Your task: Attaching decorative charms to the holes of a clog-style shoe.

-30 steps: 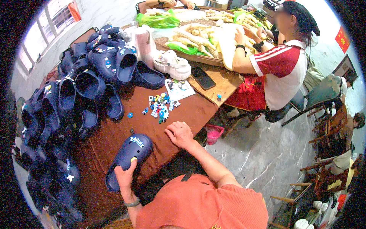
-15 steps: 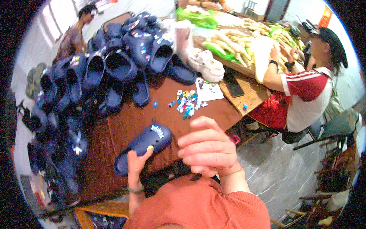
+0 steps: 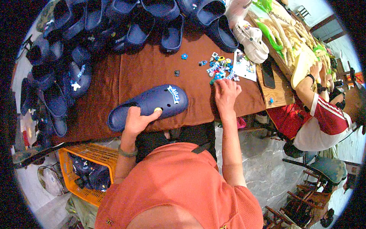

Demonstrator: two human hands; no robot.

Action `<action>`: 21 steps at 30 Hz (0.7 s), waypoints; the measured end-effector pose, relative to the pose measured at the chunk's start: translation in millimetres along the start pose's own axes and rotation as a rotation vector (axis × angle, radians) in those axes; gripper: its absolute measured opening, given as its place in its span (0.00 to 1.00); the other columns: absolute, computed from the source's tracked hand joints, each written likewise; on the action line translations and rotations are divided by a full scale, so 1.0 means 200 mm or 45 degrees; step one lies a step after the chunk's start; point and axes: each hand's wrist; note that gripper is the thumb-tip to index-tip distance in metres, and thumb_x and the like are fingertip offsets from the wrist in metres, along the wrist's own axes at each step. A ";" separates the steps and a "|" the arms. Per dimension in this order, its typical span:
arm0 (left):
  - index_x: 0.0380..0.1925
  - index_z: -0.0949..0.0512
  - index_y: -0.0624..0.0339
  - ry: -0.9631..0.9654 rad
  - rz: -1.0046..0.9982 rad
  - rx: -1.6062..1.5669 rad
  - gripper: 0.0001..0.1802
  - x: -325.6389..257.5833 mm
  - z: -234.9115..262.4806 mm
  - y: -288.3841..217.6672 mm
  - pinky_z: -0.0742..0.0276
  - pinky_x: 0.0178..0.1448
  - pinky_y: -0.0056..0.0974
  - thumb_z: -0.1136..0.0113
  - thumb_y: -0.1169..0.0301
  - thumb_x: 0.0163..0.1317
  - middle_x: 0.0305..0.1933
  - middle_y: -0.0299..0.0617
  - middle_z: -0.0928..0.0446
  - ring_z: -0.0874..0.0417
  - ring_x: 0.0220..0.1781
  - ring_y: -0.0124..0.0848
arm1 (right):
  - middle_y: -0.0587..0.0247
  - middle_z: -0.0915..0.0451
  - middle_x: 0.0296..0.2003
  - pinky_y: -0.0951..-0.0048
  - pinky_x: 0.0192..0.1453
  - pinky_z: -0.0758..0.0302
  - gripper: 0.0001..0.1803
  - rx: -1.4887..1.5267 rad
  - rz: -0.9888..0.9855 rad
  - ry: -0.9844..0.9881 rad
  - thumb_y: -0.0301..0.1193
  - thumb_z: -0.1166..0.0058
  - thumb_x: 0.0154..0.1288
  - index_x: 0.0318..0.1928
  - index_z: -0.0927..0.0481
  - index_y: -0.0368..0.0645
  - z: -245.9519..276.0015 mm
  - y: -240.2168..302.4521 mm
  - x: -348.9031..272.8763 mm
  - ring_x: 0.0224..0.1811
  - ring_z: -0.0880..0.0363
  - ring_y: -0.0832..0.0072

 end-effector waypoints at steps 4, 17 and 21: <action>0.20 0.20 0.68 -0.191 -0.144 0.050 0.24 -0.02 -0.03 0.01 0.23 0.33 0.41 0.28 0.53 0.47 0.21 0.49 0.20 0.17 0.25 0.40 | 0.67 0.24 0.39 0.56 0.56 0.43 0.11 -0.253 0.035 -0.019 0.39 0.36 0.58 0.39 0.18 0.52 -0.10 -0.01 0.08 0.47 0.29 0.66; 0.12 0.25 0.69 -0.185 -0.341 0.289 0.31 -0.04 0.03 0.01 0.25 0.27 0.41 0.25 0.48 0.45 0.16 0.53 0.25 0.18 0.20 0.44 | 0.69 0.21 0.47 0.49 0.67 0.50 0.13 -0.369 0.384 0.204 0.34 0.39 0.59 0.45 0.17 0.51 -0.05 0.12 0.02 0.54 0.28 0.67; 0.10 0.27 0.68 -0.200 -0.363 0.108 0.32 -0.04 0.02 -0.01 0.25 0.26 0.44 0.27 0.48 0.46 0.14 0.54 0.26 0.19 0.19 0.47 | 0.71 0.20 0.44 0.45 0.68 0.51 0.13 -0.054 0.353 0.107 0.29 0.41 0.60 0.47 0.19 0.50 -0.01 0.15 -0.04 0.52 0.28 0.66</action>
Point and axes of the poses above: each hand's wrist, its own x-axis towards the middle knuckle, its own z-axis out of the back of the hand, y = z × x
